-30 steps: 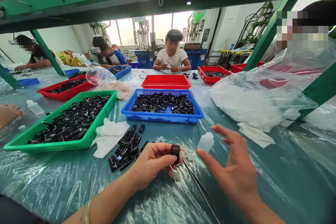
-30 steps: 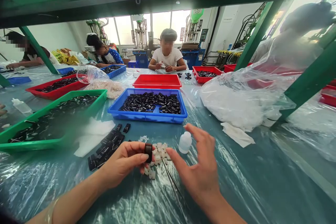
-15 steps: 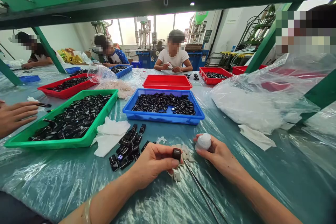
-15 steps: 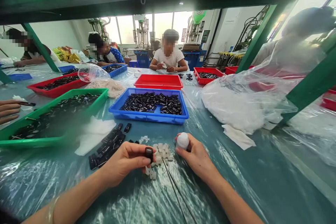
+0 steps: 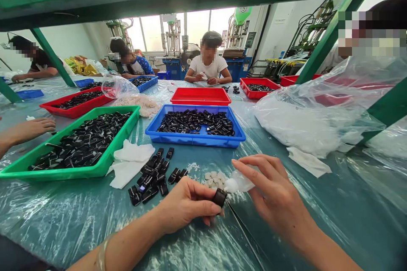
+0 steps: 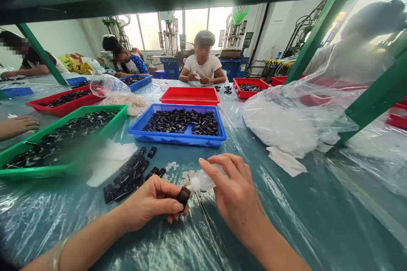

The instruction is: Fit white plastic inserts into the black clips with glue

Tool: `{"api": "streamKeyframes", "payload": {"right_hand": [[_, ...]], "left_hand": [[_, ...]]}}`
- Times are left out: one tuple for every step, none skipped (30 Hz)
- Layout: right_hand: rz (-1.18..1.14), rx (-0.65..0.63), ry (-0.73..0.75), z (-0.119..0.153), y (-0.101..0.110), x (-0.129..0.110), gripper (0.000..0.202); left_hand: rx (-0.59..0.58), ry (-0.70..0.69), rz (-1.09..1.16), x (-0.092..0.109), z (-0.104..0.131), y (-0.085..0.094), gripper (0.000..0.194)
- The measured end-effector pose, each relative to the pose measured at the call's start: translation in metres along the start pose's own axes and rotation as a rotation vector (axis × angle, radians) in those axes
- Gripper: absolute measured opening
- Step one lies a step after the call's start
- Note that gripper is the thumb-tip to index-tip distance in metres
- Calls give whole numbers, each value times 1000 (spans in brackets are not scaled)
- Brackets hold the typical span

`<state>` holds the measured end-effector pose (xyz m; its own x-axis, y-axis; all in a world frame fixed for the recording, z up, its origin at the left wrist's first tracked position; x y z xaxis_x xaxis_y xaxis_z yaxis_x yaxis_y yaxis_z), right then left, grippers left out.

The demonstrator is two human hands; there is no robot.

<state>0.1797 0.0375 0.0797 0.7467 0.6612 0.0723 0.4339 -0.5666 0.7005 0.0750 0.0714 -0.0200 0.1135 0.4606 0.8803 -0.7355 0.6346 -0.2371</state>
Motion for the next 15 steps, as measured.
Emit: {"api": "streamKeyframes", "payload": {"right_hand": [[13,-7,7,0,-1,-1,49],[25,-11,11,0,-1,-2,49],[34,-11,15,0,-1,-3,49],[43,-11,19,0,0,-4,48],[51,-11,25,0,0,-5,47],[61,-11,32,-1,1,-6,47],[72,-12,40,-1,1,-7,46],[82,-14,48,-1,1,-8,46],[92,-14,55,-1,1,-9,45],[101,-14,60,-2,2,-10,45],[109,-9,65,-2,2,-12,44],[118,-5,70,-2,3,-13,43],[125,0,76,-2,3,-14,43],[131,5,81,-3,3,-15,43],[135,10,85,-3,4,-16,43]], "left_hand": [[-6,3,-2,0,0,-1,22],[-11,4,-5,0,0,-1,22],[-14,5,-8,0,0,-1,21],[-16,5,-10,-1,0,-1,21],[-17,4,-12,-1,0,-1,21],[-18,4,-14,-1,-1,-1,20],[-19,3,-15,-1,-1,-1,20],[-19,4,-16,-2,-1,-1,20],[-18,6,-18,-2,-1,-1,20],[-15,10,-20,-3,-1,-1,20],[-14,15,-25,-4,-1,-1,19],[-14,19,-31,-4,-1,-1,19],[-15,23,-37,-5,-1,-2,19],[-18,24,-44,-5,-1,-2,18],[-21,24,-50,-5,-1,-3,18]]}}
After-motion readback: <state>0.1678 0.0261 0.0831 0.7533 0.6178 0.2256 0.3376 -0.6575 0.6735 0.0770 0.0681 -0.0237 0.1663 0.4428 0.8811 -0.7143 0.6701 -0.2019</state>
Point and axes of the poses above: each hand's wrist, its own z-axis away from the middle knuckle, its own y-axis out of the back of the hand, x = y × z, the point moved 10 cm from there along -z, towards the middle knuckle, and after that the axes turned 12 degrees about y, right-handed, at the moved point
